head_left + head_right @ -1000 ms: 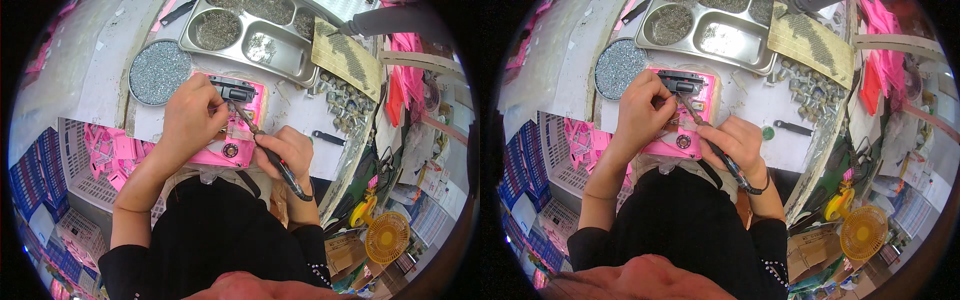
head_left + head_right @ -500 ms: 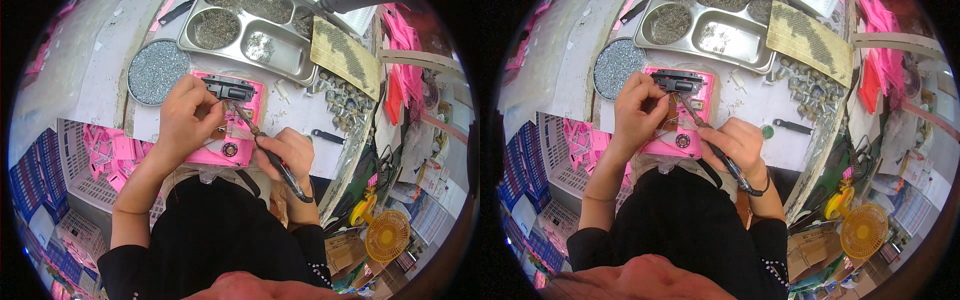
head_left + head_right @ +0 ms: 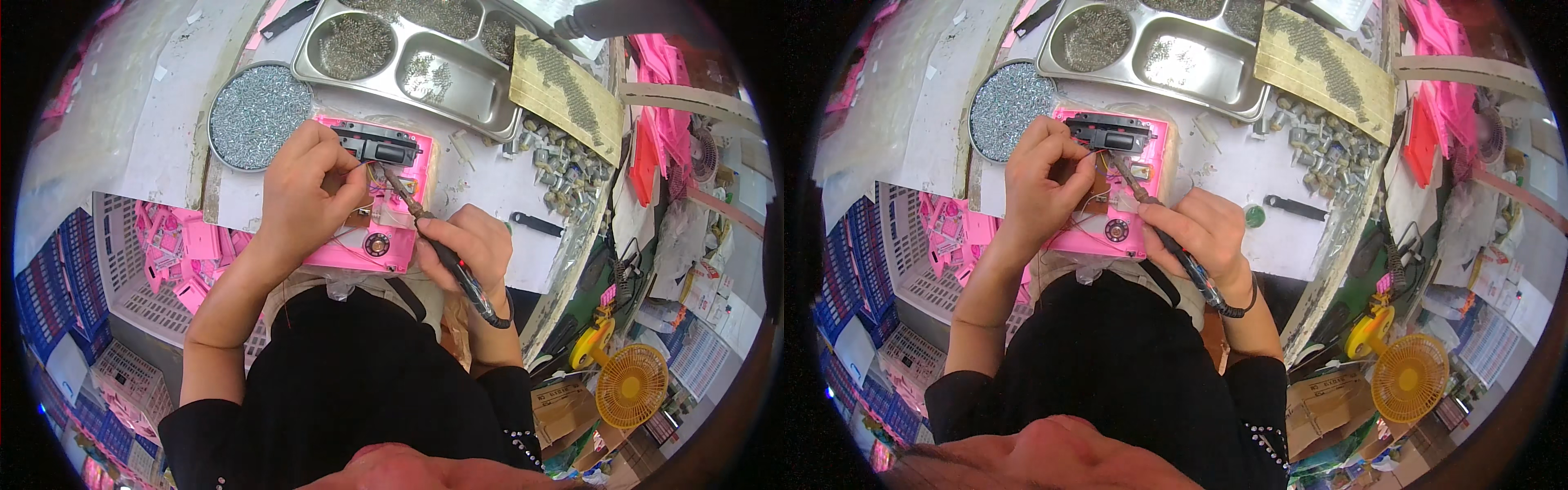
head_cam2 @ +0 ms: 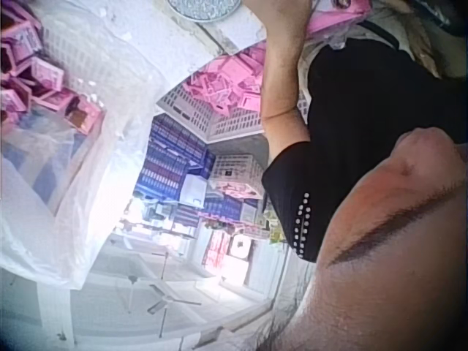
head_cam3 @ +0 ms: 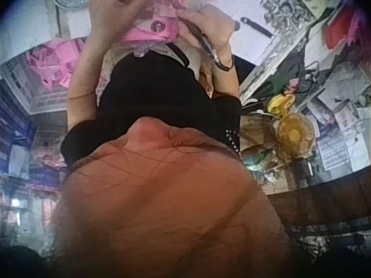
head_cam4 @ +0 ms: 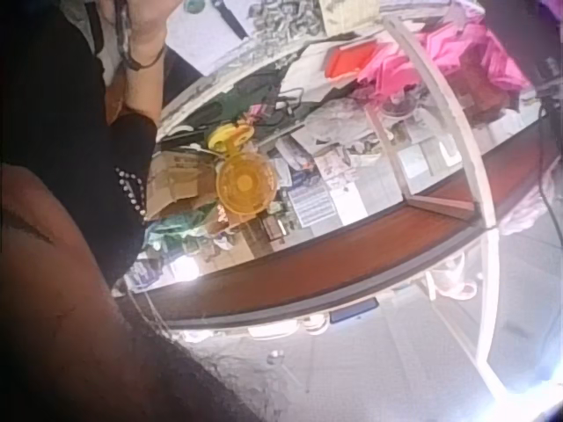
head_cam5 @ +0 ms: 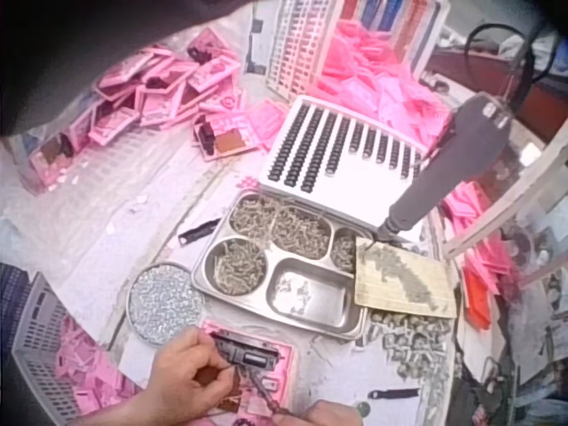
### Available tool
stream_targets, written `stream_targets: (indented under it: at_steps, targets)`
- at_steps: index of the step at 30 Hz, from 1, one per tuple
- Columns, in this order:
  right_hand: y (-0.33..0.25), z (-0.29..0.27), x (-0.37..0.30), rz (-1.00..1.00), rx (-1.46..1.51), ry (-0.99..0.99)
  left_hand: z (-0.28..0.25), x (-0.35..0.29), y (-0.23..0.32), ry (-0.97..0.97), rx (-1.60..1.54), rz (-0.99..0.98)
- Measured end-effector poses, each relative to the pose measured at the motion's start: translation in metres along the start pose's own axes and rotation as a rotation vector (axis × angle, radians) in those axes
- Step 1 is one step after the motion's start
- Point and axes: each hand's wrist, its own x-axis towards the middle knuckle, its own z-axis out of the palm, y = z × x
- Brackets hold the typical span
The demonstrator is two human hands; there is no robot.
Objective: Assembling a pink electronic toy by soldering wires and securing internal components with an electric screwdriver.
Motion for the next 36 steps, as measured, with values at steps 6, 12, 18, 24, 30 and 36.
stream_targets:
  at_steps: [6,12,18,24,30,36]
  targets:
    - [0.0030,0.0015,-0.0005,-0.014,0.017,0.004,0.0003,0.0008,-0.0003,0.008,0.013,0.018]
    - [0.0028,0.0017,-0.0005,-0.020,0.024,0.007,0.0002,0.0013,-0.0015,0.011,0.037,0.036]
    - [0.0009,-0.0012,-0.0017,-0.011,0.030,-0.007,0.0006,0.0006,-0.0007,0.009,0.019,0.019]
    - [0.0018,-0.0001,-0.0034,-0.008,0.018,-0.004,0.0002,0.0009,-0.0005,0.008,0.037,0.032]
    - [0.0027,0.0013,-0.0020,-0.013,0.005,0.008,0.0001,0.0010,0.0001,0.011,0.028,0.023]
    - [0.0013,0.0016,0.0000,-0.005,0.002,0.009,0.0008,0.0008,0.0001,0.021,0.021,0.022]
